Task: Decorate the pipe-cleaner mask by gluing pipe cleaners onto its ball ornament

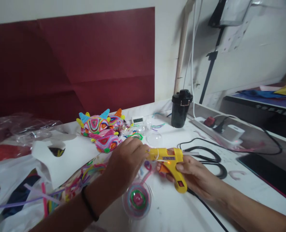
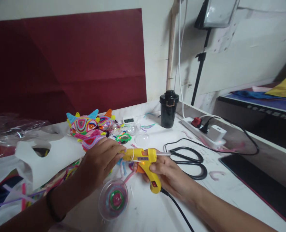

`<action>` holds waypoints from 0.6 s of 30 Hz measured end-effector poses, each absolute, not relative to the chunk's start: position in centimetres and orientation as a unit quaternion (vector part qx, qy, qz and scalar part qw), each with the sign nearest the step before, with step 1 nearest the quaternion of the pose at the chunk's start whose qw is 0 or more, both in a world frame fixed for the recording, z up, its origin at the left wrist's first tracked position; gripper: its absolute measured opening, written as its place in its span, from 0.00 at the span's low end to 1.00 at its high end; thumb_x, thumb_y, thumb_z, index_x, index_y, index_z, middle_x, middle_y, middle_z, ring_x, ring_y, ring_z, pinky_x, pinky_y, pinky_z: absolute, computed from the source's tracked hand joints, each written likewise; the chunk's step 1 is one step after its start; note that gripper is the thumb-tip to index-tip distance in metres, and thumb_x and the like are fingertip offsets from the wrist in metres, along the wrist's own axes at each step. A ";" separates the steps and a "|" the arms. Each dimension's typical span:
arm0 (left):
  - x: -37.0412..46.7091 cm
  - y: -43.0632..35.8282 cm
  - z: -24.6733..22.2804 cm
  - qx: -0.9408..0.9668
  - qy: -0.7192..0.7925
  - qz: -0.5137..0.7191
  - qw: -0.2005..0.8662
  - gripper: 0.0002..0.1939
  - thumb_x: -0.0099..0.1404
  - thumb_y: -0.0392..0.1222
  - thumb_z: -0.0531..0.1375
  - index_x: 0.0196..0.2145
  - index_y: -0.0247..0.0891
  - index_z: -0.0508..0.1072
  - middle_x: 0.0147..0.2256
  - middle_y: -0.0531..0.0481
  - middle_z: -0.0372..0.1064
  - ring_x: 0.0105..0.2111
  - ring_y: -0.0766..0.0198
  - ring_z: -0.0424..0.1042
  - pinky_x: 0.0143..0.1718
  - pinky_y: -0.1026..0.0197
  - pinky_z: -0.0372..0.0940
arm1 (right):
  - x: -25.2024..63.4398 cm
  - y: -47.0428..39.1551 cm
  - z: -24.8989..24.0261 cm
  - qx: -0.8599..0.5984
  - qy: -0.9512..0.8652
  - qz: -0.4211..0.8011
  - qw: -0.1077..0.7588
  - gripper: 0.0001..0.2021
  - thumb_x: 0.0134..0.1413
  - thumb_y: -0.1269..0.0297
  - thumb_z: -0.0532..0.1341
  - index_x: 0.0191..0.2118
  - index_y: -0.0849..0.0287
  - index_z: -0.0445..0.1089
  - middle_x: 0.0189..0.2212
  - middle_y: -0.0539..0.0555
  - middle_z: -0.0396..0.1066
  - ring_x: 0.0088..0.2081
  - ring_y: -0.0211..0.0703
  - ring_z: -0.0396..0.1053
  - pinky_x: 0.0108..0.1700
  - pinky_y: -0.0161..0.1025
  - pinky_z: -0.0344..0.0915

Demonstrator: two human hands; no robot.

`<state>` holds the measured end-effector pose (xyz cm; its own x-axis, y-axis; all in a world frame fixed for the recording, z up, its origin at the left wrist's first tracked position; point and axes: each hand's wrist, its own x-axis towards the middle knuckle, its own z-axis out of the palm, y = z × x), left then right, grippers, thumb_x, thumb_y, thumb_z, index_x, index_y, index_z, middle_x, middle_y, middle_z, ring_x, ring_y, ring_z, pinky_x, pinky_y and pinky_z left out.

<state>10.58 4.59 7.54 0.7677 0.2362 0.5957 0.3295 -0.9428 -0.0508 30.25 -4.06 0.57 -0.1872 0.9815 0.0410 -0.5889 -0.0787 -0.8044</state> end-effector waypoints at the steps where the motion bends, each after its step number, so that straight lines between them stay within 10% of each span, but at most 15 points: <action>1: 10.7 4.7 7.5 -0.938 -0.150 -0.300 0.081 0.11 0.69 0.34 0.50 0.34 0.35 0.72 0.31 0.47 0.70 0.32 0.59 0.67 0.34 0.57 0.65 | 30.3 -4.0 0.6 -0.274 -0.357 0.682 0.576 0.17 0.45 0.62 0.68 0.43 0.61 0.73 0.34 0.57 0.75 0.29 0.40 0.68 0.33 0.36 0.64; 18: 11.2 5.1 7.4 -0.906 -0.113 -0.311 0.265 0.09 0.66 0.29 0.51 0.31 0.37 0.67 0.25 0.49 0.67 0.28 0.59 0.65 0.29 0.57 0.62 | 30.3 -3.8 0.6 -0.329 -0.359 0.648 0.586 0.12 0.43 0.61 0.70 0.32 0.61 0.71 0.26 0.51 0.69 0.26 0.37 0.65 0.24 0.31 0.58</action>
<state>11.24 5.10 7.43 0.7811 0.0391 0.6232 0.3690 -0.8340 -0.4102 30.27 -3.76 0.60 -0.0978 0.9952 -0.0066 -0.5233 -0.0571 -0.8502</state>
